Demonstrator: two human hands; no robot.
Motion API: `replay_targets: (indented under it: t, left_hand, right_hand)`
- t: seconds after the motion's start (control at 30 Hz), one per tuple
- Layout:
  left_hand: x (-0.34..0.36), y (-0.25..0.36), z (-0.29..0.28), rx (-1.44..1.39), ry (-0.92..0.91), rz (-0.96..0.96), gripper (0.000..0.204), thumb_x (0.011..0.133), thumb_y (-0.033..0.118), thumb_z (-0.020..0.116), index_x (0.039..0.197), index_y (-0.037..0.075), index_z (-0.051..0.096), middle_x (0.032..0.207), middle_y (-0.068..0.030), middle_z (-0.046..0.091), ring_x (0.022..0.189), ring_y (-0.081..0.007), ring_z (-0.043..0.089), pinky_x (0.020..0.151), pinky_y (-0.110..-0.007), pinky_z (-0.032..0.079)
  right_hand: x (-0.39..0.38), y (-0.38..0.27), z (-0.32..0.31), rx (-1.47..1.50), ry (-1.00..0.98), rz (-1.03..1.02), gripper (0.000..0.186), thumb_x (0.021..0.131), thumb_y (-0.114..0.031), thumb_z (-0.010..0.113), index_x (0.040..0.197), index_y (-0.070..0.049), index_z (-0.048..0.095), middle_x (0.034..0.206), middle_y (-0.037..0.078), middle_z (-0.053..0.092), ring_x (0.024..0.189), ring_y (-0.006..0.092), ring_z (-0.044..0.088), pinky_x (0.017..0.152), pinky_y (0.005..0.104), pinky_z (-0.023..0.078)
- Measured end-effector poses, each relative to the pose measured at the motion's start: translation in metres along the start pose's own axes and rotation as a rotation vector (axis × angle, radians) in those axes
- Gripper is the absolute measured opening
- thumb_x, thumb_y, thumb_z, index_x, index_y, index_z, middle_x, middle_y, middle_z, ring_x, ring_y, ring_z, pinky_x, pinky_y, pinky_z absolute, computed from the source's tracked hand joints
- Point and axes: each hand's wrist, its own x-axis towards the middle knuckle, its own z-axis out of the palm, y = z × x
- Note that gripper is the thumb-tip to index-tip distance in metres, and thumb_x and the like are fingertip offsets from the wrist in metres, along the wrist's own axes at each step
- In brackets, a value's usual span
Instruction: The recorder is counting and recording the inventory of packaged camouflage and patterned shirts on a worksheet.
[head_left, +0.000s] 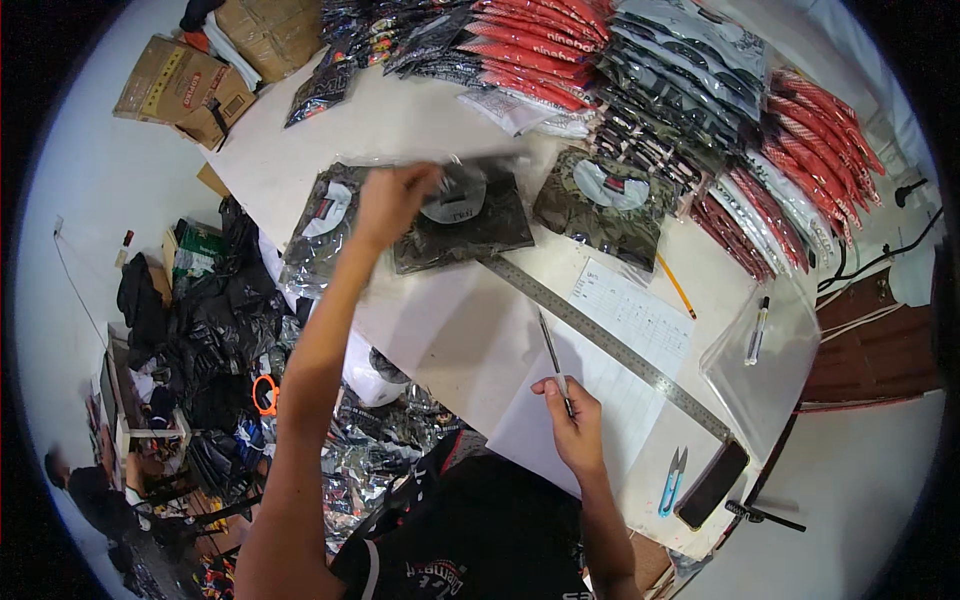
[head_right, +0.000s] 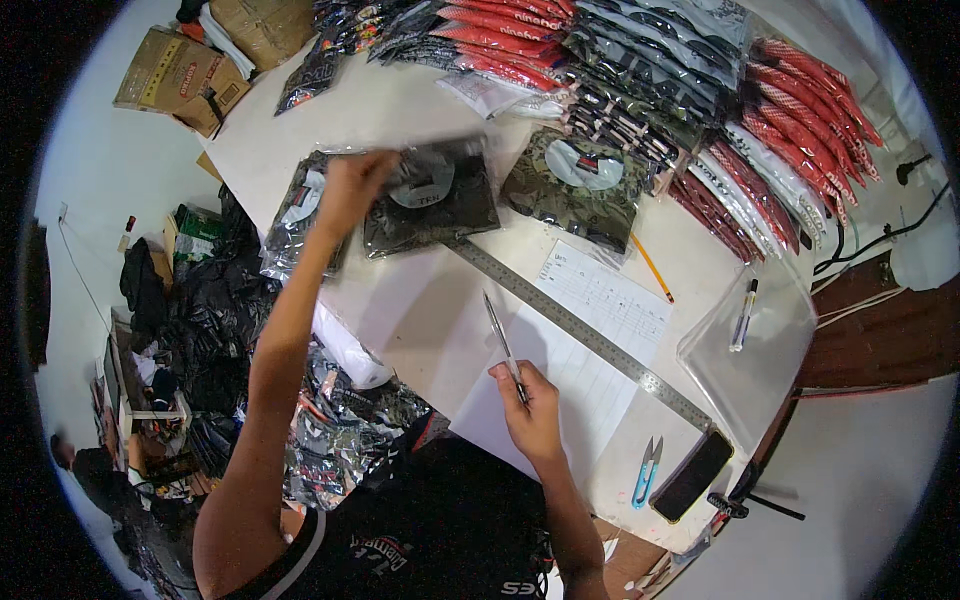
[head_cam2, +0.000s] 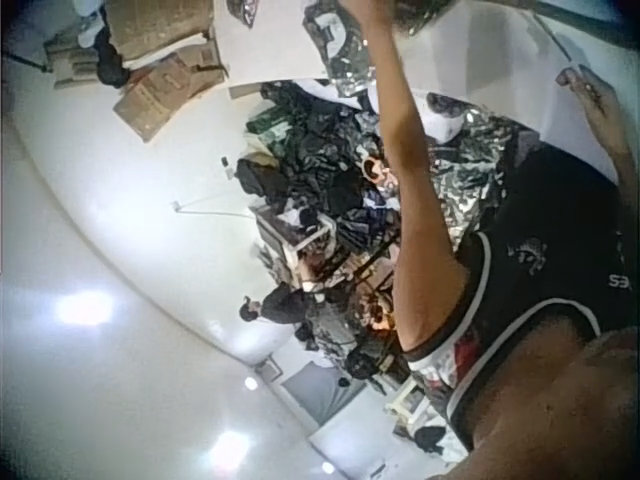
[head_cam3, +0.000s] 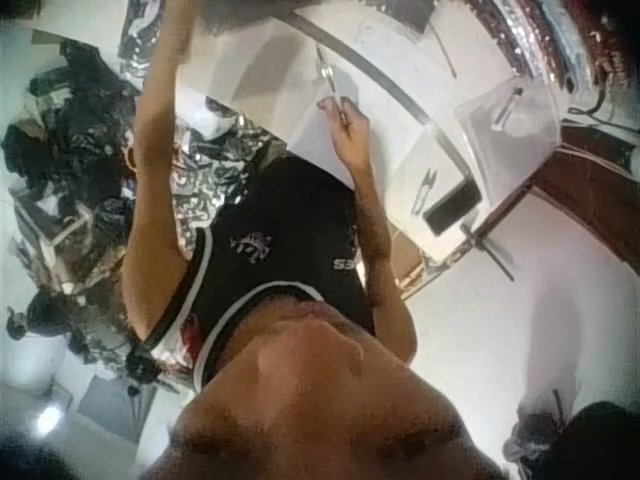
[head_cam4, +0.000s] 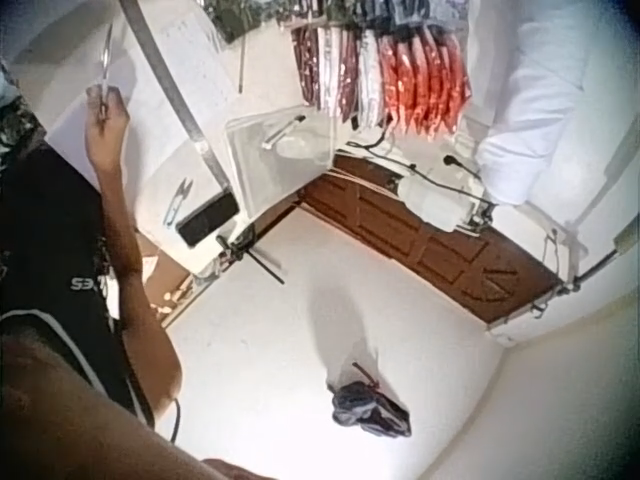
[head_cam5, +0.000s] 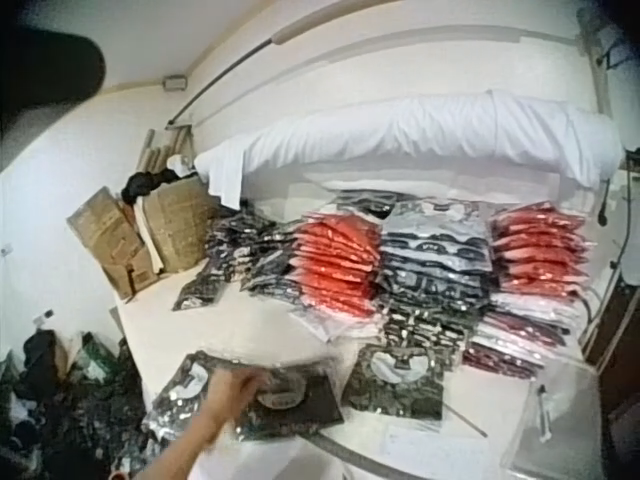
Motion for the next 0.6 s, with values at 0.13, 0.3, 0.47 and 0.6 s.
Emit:
replay_targets:
  t: [0.13, 0.3, 0.47, 0.6]
  left_hand:
    - [0.033, -0.006, -0.064, -0.015, 0.351, -0.021, 0.023, 0.09, 0.022, 0.067, 0.099, 0.002, 0.072, 0.076, -0.0166, 0.07, 0.063, -0.017, 0.064, 0.062, -0.033, 0.05]
    - [0.034, 0.024, -0.138, 0.248, 0.502, -0.12, 0.027, 0.09, 0.027, 0.066, 0.099, 0.003, 0.073, 0.075, -0.0176, 0.07, 0.06, -0.0235, 0.065, 0.061, -0.036, 0.049]
    - [-0.002, 0.01, -0.093, 0.556, 0.249, -0.25, 0.032, 0.091, 0.038, 0.062, 0.096, 0.009, 0.073, 0.077, -0.018, 0.069, 0.07, -0.0375, 0.067, 0.065, -0.046, 0.052]
    - [-0.053, 0.004, 0.005, 0.616, 0.102, 0.188, 0.051, 0.079, 0.041, 0.073, 0.119, 0.011, 0.064, 0.122, -0.0133, 0.064, 0.106, -0.0354, 0.062, 0.081, -0.046, 0.052]
  right_hand:
    - [0.001, -0.003, -0.002, 0.0, -0.009, 0.023, 0.02, 0.097, -0.017, 0.059, 0.093, 0.001, 0.067, 0.067, 0.001, 0.054, 0.06, 0.0064, 0.043, 0.055, 0.0251, 0.037]
    - [0.003, 0.003, 0.001, 0.034, -0.005, 0.007, 0.02, 0.097, -0.017, 0.059, 0.093, 0.001, 0.067, 0.068, 0.002, 0.054, 0.062, 0.0074, 0.045, 0.057, 0.0255, 0.039]
    - [0.002, 0.002, 0.006, 0.049, -0.035, -0.03, 0.022, 0.098, -0.018, 0.058, 0.093, 0.001, 0.067, 0.069, 0.003, 0.055, 0.063, 0.0083, 0.046, 0.058, 0.0262, 0.04]
    - [0.003, -0.003, 0.004, -0.016, -0.052, 0.045, 0.022, 0.098, -0.02, 0.058, 0.093, 0.001, 0.067, 0.068, 0.003, 0.055, 0.063, 0.0079, 0.046, 0.058, 0.0264, 0.039]
